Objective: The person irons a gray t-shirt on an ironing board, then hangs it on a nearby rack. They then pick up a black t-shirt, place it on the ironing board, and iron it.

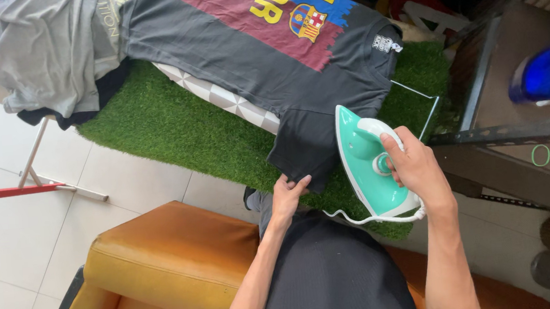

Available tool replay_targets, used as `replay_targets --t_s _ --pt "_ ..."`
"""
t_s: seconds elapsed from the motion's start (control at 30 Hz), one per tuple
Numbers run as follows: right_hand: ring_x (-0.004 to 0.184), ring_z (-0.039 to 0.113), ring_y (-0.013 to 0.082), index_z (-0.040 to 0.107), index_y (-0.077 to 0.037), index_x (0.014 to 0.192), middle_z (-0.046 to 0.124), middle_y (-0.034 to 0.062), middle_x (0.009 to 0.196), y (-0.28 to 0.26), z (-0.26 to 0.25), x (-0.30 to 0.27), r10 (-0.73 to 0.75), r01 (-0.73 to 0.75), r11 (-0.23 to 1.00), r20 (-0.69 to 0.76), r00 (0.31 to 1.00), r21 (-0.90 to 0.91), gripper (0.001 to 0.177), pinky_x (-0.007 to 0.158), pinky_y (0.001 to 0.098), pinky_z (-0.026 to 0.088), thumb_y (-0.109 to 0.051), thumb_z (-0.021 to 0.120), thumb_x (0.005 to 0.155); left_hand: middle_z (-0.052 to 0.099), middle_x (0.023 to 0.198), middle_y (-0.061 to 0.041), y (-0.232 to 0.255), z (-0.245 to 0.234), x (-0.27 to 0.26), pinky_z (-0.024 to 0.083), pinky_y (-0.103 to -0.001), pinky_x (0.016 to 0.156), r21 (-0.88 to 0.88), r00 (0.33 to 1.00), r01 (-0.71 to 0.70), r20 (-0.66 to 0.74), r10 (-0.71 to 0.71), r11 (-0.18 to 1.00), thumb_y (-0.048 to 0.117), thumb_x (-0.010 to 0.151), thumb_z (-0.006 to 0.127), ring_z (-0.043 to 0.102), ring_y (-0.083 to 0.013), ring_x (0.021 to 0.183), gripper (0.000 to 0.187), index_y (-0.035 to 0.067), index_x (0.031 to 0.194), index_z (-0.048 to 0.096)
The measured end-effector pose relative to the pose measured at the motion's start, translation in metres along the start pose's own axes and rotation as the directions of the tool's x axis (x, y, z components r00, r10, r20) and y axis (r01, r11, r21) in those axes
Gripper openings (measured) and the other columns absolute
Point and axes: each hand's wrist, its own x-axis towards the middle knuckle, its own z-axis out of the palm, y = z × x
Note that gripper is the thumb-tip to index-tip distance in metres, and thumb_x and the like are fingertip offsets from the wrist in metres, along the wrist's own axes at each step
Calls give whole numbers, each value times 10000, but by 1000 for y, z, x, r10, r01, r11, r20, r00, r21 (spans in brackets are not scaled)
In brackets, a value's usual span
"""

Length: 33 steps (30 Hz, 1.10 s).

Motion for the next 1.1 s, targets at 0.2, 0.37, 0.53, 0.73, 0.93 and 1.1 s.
replay_targets --t_s 0.2,0.37,0.53,0.73,0.93,1.1 --pt "558 630 241 562 -51 1018 651 150 674 5 32 -16 -2 1 996 -14 1000 -89 453 524 396 498 -501 511 1013 768 1048 -121 -8 -5 -3 611 -282 764 -74 999 30 31 -28 997 161 933 732 738 -152 856 388 -17 1249 596" --pt "707 741 362 569 -56 1016 713 211 752 13 60 -31 -221 219 963 4 975 -154 445 634 472 550 -497 513 999 766 1111 -93 -7 -7 -2 580 -271 804 -53 994 -48 91 52 997 153 957 706 727 -121 921 378 14 1290 594" --pt "751 706 453 590 -57 1180 684 272 774 11 87 -37 -353 356 913 53 934 -197 468 653 511 547 -466 540 961 756 1126 -65 -5 -11 -3 570 -282 812 -96 989 -24 143 38 995 130 983 675 711 -119 933 368 7 1312 569" --pt "737 681 460 600 -49 1147 669 284 745 13 88 -36 -414 446 864 173 894 -236 467 665 513 522 -472 571 951 740 1055 -81 -23 -25 0 600 -299 907 -246 975 60 224 -3 967 168 1015 597 728 -142 951 331 -17 1285 553" --pt "688 766 311 633 -82 1088 729 182 740 8 67 -44 -276 299 946 179 945 -122 441 671 421 570 -489 562 936 658 1146 -124 -23 -33 21 578 -360 939 -452 982 -6 165 90 892 188 1030 683 696 -205 1012 428 -22 1264 393" --pt "666 770 272 641 -77 1059 736 164 703 6 50 -40 -303 317 940 116 946 -130 467 665 400 573 -521 544 953 643 1112 -75 8 -24 51 591 -359 818 -450 997 4 -62 -35 893 350 969 685 694 -194 928 558 41 1374 456"
